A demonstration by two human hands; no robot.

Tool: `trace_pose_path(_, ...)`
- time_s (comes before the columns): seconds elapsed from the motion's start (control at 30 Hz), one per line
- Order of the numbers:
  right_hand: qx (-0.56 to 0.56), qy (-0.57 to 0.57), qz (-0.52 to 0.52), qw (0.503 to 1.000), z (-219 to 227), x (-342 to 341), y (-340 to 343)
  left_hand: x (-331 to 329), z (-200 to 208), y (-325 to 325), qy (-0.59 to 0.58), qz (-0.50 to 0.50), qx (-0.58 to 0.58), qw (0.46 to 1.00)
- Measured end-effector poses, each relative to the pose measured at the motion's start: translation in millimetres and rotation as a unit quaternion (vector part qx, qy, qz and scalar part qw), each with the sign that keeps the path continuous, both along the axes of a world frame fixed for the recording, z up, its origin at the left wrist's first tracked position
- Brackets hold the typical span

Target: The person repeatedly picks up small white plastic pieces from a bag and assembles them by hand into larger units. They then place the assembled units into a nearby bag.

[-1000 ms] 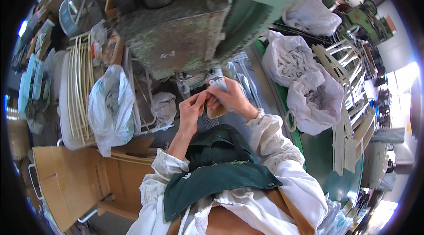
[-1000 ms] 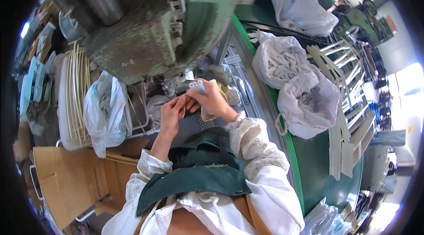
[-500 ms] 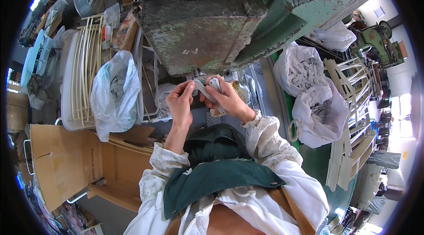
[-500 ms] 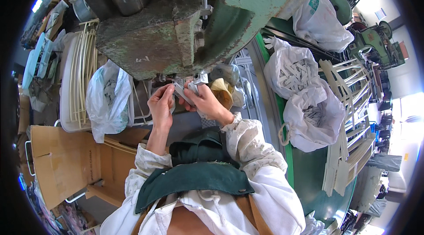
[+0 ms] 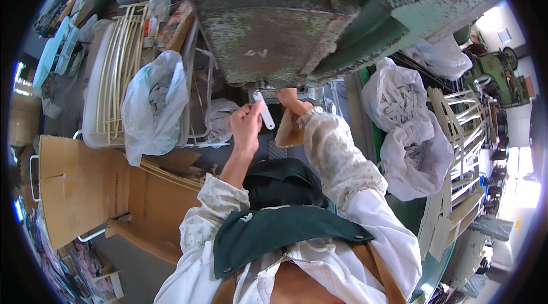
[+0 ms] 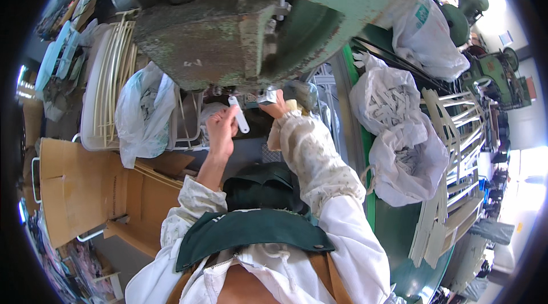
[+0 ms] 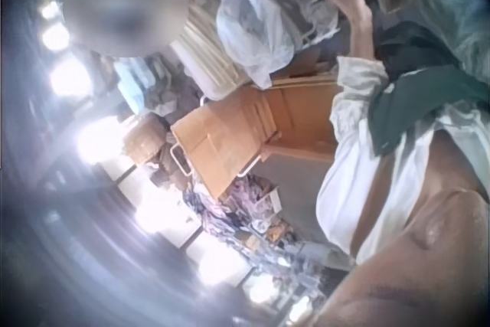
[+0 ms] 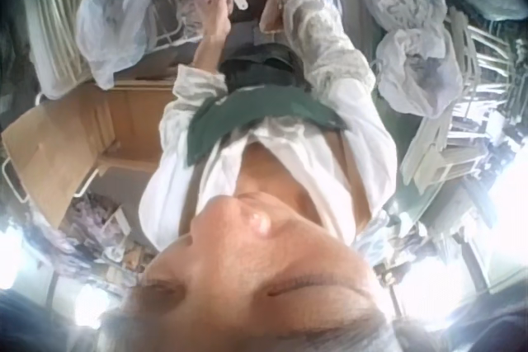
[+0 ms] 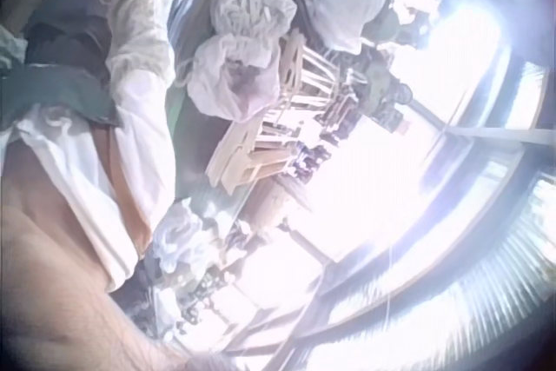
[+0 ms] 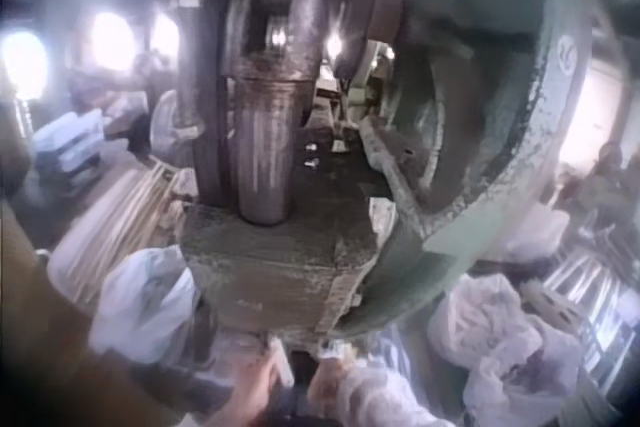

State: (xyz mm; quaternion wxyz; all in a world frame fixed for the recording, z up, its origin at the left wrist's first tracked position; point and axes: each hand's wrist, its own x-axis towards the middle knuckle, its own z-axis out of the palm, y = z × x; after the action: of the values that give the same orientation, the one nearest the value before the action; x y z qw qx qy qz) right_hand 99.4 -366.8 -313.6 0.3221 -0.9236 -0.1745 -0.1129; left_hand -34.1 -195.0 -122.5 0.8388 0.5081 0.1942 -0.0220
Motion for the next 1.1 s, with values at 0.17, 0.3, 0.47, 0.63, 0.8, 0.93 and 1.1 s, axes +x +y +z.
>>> trace_pose_path(0.17,-0.084,0.036,-0.016,0.996,-4,17,19,12,-23,98,-0.160,0.083,0.470,0.864)
trace_pose_path(0.3,-0.079,0.027,-0.011,0.996,-3,10,21,23,-124,258,-0.006,0.069,0.733,0.676)
trace_pose_path(0.47,-0.086,0.030,-0.036,0.995,-7,-4,-15,14,-131,236,-0.026,-0.054,0.704,0.707)
trace_pose_path(0.63,-0.075,0.013,-0.036,0.996,-11,8,0,76,-164,336,0.020,-0.086,0.827,0.556)
trace_pose_path(0.8,-0.058,-0.008,-0.026,0.998,-10,17,15,109,-189,343,0.170,-0.074,0.794,0.578)
trace_pose_path(0.93,-0.060,0.008,-0.029,0.998,-14,11,-3,92,-157,340,0.072,-0.234,0.793,0.557)
trace_pose_path(1.1,-0.054,0.026,-0.007,0.998,-9,5,0,57,-123,363,0.011,-0.113,0.782,0.613)
